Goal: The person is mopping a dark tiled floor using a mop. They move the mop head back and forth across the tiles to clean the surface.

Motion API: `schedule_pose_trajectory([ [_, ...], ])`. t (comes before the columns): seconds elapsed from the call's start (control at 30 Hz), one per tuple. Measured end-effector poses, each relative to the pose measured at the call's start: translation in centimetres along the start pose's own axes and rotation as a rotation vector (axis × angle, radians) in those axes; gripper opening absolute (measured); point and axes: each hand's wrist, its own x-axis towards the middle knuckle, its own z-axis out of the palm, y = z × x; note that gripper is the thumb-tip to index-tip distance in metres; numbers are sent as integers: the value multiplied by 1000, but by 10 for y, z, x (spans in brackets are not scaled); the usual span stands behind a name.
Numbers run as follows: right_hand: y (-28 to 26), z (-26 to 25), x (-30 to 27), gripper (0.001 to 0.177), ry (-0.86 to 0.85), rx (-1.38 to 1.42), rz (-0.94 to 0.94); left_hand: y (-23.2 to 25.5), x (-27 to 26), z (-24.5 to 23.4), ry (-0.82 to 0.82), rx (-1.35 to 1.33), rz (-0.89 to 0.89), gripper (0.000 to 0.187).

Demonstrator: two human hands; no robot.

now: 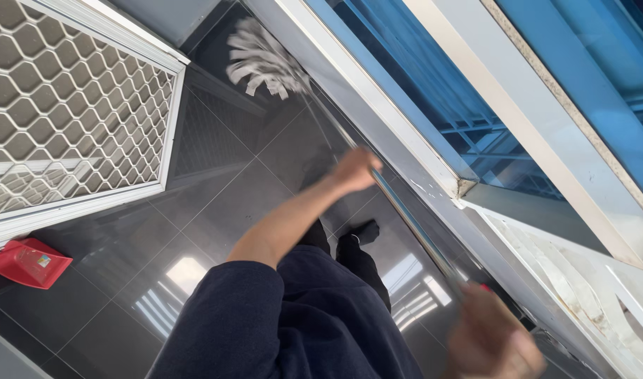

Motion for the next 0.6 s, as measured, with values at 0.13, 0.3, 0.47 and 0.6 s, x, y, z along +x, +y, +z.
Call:
schedule_pose_trajectory([
  [0.13, 5, -27, -8, 46, 74, -18, -19, 76, -14, 45, -156, -116, 179, 8],
  [0.3, 29, -36, -18, 46, 37, -30, 52, 45, -1, 34, -279, 74, 145, 6],
  [0.47, 70, 36, -9, 45, -170, -91, 188, -100, 6, -44, -94, 220, -102, 13],
  [0.6, 84, 118, 30, 49, -333, -36, 132, -175, 30, -100, 271, 366, -141, 10],
])
